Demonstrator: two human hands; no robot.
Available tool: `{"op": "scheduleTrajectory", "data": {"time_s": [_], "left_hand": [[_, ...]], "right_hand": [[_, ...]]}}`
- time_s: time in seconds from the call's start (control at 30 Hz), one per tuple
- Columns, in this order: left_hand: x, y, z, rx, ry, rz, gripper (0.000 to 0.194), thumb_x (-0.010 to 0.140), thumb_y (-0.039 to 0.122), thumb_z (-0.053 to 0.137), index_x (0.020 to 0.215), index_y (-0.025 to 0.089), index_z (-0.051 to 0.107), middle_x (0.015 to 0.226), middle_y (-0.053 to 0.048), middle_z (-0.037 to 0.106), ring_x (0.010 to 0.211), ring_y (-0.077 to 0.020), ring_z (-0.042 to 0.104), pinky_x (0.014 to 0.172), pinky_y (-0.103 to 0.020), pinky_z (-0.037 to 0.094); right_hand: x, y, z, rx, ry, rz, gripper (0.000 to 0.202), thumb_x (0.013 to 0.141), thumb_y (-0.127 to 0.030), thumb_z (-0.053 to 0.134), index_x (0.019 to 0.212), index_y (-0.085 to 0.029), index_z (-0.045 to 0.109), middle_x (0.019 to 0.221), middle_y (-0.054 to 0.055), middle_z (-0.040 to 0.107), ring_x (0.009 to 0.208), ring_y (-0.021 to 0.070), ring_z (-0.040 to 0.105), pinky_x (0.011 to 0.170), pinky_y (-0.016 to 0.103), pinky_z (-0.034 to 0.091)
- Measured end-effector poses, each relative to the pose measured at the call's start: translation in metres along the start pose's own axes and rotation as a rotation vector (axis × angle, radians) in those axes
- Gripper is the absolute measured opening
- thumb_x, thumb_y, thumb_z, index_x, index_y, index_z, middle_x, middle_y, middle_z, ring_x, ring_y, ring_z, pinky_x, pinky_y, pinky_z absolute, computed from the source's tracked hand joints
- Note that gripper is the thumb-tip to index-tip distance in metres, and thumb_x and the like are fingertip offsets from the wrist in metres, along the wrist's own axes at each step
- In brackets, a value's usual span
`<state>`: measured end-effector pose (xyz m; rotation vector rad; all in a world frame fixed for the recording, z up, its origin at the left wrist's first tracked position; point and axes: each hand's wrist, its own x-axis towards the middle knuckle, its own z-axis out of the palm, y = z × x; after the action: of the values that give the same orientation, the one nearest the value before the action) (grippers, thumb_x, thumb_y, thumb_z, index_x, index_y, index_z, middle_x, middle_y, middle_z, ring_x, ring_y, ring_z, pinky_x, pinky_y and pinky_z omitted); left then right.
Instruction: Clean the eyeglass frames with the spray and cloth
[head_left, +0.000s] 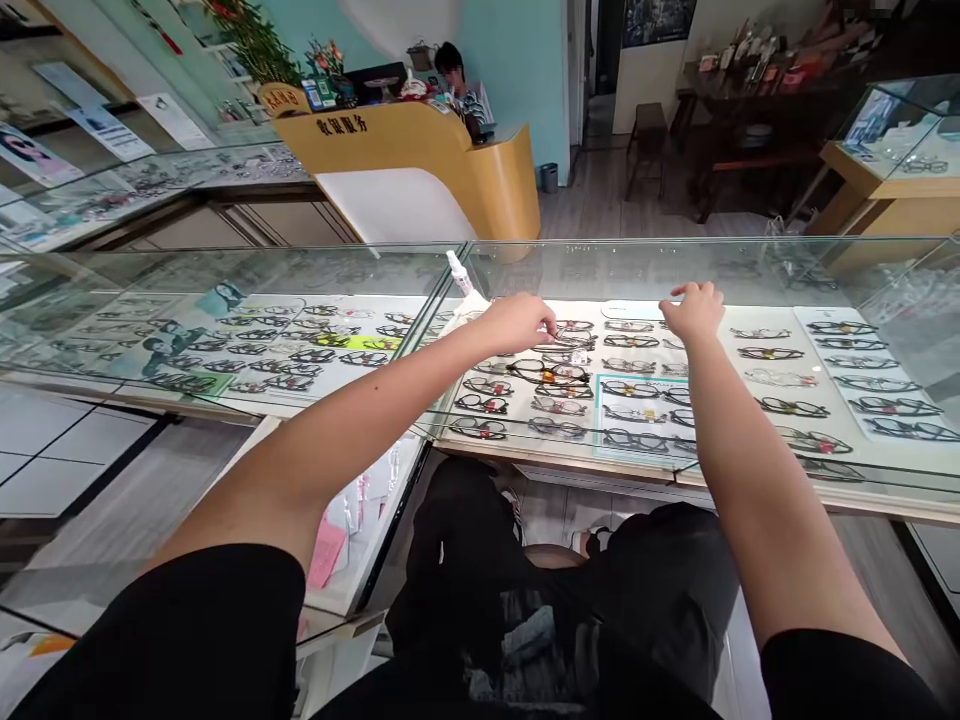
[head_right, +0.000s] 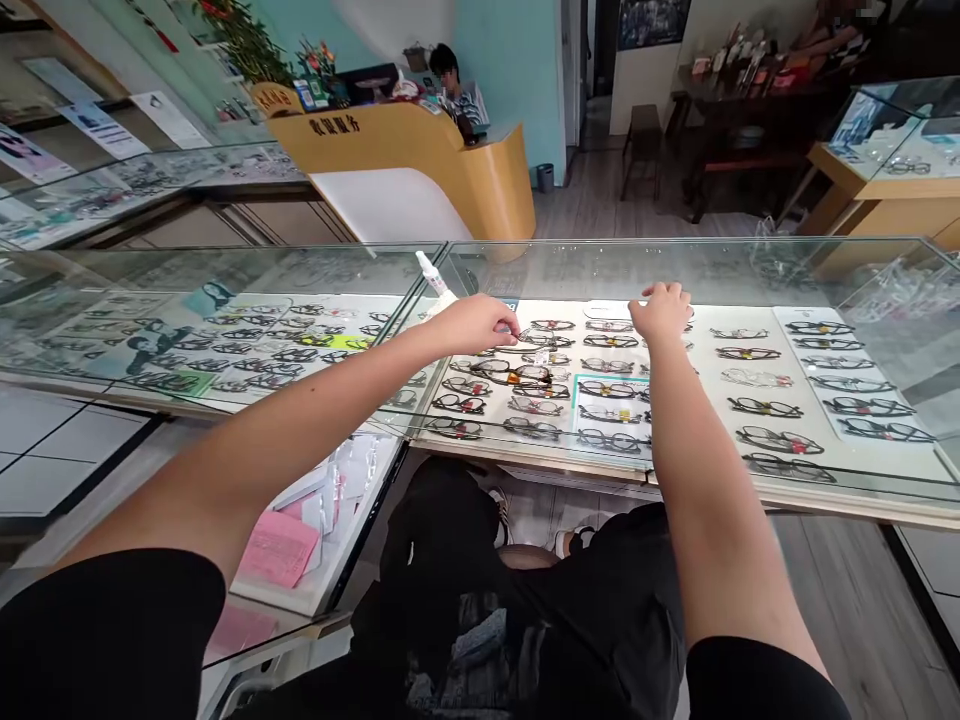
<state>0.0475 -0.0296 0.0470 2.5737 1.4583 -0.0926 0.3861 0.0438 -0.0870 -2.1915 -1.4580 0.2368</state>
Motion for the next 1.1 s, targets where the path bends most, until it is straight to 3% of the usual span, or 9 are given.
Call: {"op": "scheduleTrajectory", "data": {"time_s": [0.3,0.5,0.63,0.77,0.9,1.0,1.1], "left_hand": [[0.027,-0.005,0.022,0.027,-0.047,-0.037,0.022,0.091,0.031,0.072,0.105,0.025,0.088,0.11,-0.004,0.084,0.097,-0.0228,0.074,0.078,-0.03,0.048],[0.029,-0.007,0.023,0.018,-0.03,-0.026,0.022,0.091,0.033,0.073,0.104,0.025,0.088,0.104,-0.004,0.084,0.092,-0.021,0.074,0.073,-0.029,0.045],[0.018,-0.007,0.017,0.006,-0.003,-0.019,0.032,0.091,0.04,0.073,0.115,0.025,0.086,0.099,-0.004,0.081,0.087,-0.0207,0.072,0.068,-0.031,0.04],[-0.027,-0.008,0.004,-0.122,0.023,-0.029,0.024,0.096,0.037,0.063,0.107,0.021,0.077,0.087,-0.004,0.074,0.077,-0.0197,0.065,0.066,-0.032,0.037],[-0.102,-0.023,0.003,-0.485,-0.208,0.044,0.016,0.099,0.038,0.058,0.094,0.023,0.062,0.085,-0.002,0.068,0.072,-0.0167,0.058,0.067,-0.029,0.041],[-0.164,-0.054,0.021,-0.728,-0.458,0.077,0.021,0.096,0.036,0.059,0.081,0.022,0.055,0.076,-0.001,0.057,0.068,-0.0155,0.049,0.065,-0.029,0.039],[-0.225,-0.103,0.055,-0.977,-0.679,-0.063,0.034,0.093,0.046,0.063,0.075,0.022,0.047,0.067,0.001,0.045,0.062,-0.0147,0.038,0.06,-0.03,0.038]], "right_hand": [[0.005,0.0,0.003,0.008,0.0,-0.005,0.032,0.09,-0.039,0.063,0.116,-0.021,0.064,0.142,0.018,0.054,0.133,0.0394,0.044,0.113,0.058,0.038],[0.001,-0.003,0.0,-0.003,0.0,-0.001,0.031,0.09,-0.038,0.062,0.116,-0.021,0.063,0.142,0.018,0.053,0.134,0.0398,0.044,0.113,0.059,0.038],[-0.001,-0.004,-0.002,-0.009,-0.004,0.001,0.03,0.09,-0.037,0.061,0.116,-0.021,0.063,0.144,0.018,0.053,0.135,0.0401,0.044,0.114,0.059,0.038],[-0.003,-0.005,-0.006,-0.02,-0.022,0.004,0.031,0.091,-0.037,0.062,0.118,-0.022,0.065,0.145,0.018,0.053,0.136,0.0395,0.044,0.115,0.058,0.038],[-0.004,-0.002,-0.008,-0.038,-0.02,0.011,0.032,0.09,-0.038,0.064,0.119,-0.024,0.068,0.143,0.019,0.052,0.131,0.0387,0.044,0.111,0.055,0.04],[-0.001,0.002,-0.007,-0.058,-0.018,0.006,0.034,0.092,-0.04,0.065,0.122,-0.025,0.07,0.146,0.023,0.051,0.133,0.041,0.042,0.108,0.056,0.038],[0.005,0.008,-0.003,-0.073,0.005,0.008,0.034,0.088,-0.035,0.068,0.121,-0.027,0.072,0.145,0.026,0.052,0.136,0.0435,0.043,0.104,0.058,0.039]]}}
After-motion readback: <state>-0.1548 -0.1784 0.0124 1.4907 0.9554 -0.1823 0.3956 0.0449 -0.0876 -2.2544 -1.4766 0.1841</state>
